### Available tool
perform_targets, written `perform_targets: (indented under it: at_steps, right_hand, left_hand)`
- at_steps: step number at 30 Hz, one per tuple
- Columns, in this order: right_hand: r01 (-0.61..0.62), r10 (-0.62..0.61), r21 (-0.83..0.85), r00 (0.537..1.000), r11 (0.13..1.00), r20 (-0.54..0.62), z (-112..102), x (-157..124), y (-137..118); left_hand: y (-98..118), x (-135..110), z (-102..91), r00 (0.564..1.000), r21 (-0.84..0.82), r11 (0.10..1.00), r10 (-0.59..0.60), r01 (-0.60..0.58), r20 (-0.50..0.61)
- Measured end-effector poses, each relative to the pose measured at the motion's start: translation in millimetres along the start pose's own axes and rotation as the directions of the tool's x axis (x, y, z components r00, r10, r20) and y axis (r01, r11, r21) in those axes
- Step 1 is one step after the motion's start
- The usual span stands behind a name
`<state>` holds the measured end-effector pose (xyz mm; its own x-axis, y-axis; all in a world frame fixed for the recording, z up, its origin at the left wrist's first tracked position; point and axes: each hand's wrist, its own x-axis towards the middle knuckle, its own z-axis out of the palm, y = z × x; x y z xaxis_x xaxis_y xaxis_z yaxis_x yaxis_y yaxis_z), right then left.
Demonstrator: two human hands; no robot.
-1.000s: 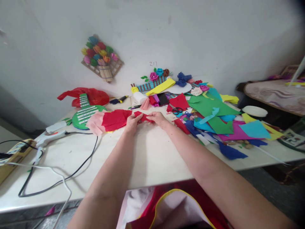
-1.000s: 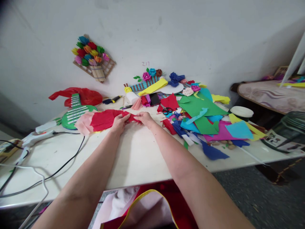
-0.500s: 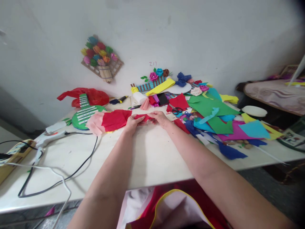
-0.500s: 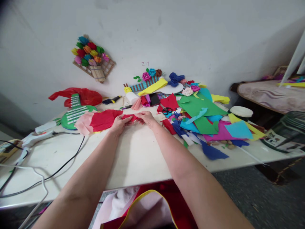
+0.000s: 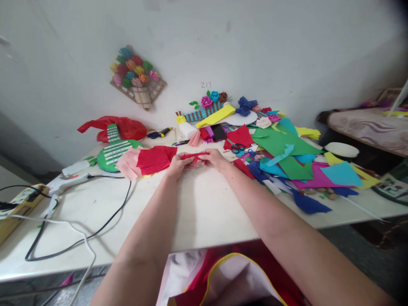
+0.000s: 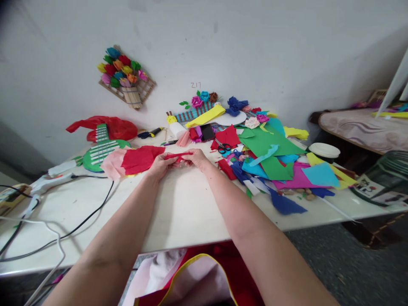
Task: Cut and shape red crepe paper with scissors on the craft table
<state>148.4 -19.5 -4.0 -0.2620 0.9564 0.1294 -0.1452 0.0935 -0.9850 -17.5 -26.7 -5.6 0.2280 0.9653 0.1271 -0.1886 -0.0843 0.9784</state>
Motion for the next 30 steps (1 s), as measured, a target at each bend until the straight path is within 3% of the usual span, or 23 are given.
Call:
perform_targets:
  at_steps: [11, 19, 30]
  right_hand:
    - [0.022, -0.021, 0.089, 1.000, 0.996, -0.013, -3.9, 2.7, -0.9]
    - [0.035, -0.039, 0.114, 0.999, 0.993, 0.032, -7.1, 3.5, 0.4]
    - [0.030, -0.036, 0.140, 0.999, 0.990, 0.039, -6.7, 1.4, -2.1]
  left_hand:
    - [-1.9, 1.2, -5.0, 0.995, -0.144, 0.989, -0.005, 0.019, 0.099]
    - [2.5, -1.2, -4.6, 0.994, -0.201, 0.976, -0.064, 0.082, 0.091]
    - [-0.1, 0.7, -5.6, 0.996, -0.214, 0.975, -0.041, 0.058, 0.084]
